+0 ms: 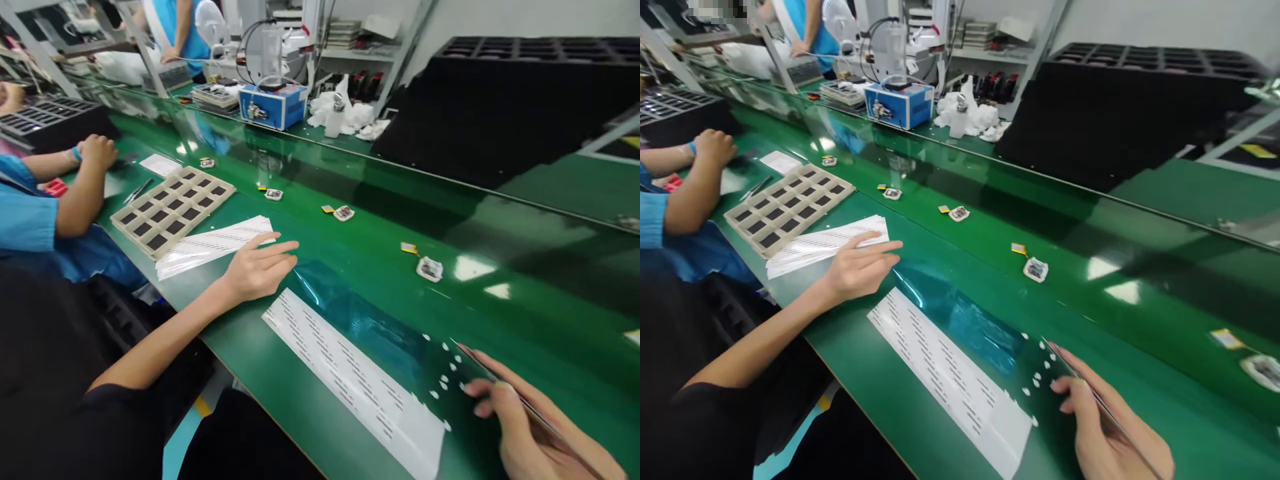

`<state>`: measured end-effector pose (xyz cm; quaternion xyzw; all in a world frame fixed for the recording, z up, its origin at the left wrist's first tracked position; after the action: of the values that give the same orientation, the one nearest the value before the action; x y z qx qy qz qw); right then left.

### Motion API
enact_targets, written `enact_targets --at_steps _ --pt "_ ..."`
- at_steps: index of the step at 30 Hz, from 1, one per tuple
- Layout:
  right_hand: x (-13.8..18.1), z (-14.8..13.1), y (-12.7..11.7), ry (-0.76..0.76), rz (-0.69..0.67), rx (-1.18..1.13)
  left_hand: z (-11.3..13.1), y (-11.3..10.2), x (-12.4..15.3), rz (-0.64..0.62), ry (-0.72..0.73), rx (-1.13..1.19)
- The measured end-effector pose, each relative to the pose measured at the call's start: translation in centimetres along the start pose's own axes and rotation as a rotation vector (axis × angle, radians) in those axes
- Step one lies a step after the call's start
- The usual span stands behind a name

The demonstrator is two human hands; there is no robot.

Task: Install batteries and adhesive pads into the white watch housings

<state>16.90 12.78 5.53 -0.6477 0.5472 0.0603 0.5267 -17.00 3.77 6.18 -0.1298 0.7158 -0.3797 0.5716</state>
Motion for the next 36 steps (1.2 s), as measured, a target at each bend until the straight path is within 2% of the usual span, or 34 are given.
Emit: enact_targets --at_steps 2,3,6,9,13,15,17,19,22,25,28,33,36 --pt "1.3 1.6 0.4 0.272 -0.045 0.014 -0.2 -1.6 -1.6 0.117 0.008 -0.062" --pt "1.9 1.9 0.6 0.338 -0.083 0.009 -0.4 -2.6 -2.5 0.183 0.017 -0.095" --pt "2.7 1.0 0.9 0.248 -0.191 -0.034 -1.0 -4.7 -6.0 0.324 0.024 -0.138" --pt "2.5 -0.1 0.9 0.104 -0.229 -0.146 -1.7 -4.1 -10.2 0.298 -0.035 -0.174" --pt "2.1 -0.2 1.5 0.05 -0.242 -0.263 -3.7 -0.1 -16.4 0.192 -0.206 -0.221" --pt "1.9 0.2 1.7 0.068 -0.222 -0.284 -5.6 2.4 -19.4 0.13 -0.373 -0.217" --pt "1.9 0.6 1.7 0.082 -0.209 -0.31 -7.3 5.4 -21.5 -0.009 -0.534 -0.232" --pt "2.0 0.7 1.7 0.092 -0.206 -0.338 -7.8 8.6 -22.3 -0.186 -0.598 -0.235" --pt "2.2 0.9 1.7 0.149 -0.218 -0.377 -6.5 12.8 -21.5 -0.387 -0.531 -0.18" --pt "2.4 1.2 1.9 0.251 -0.232 -0.436 -5.1 14.7 -20.1 -0.492 -0.453 -0.16" --pt "2.4 1.5 2.2 0.309 -0.25 -0.475 -4.0 13.5 -20.1 -0.464 -0.331 -0.166" --pt "2.6 2.2 2.5 0.38 -0.273 -0.521 -3.1 8.8 -20.5 -0.35 -0.171 -0.182" --pt "2.9 2.5 2.7 0.428 -0.279 -0.553 -1.1 5.8 -20.2 -0.252 -0.08 -0.179"
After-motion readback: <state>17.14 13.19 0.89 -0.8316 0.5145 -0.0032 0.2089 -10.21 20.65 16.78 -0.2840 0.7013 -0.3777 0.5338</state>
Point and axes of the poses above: each hand's wrist, its own x-axis away from the middle knuckle, its own y-axis out of the palm, z = x × y, the point moved 7 cm from there along -x, towards the middle knuckle, and after that the axes turned 1 degree about x, right-handed, at the moved point
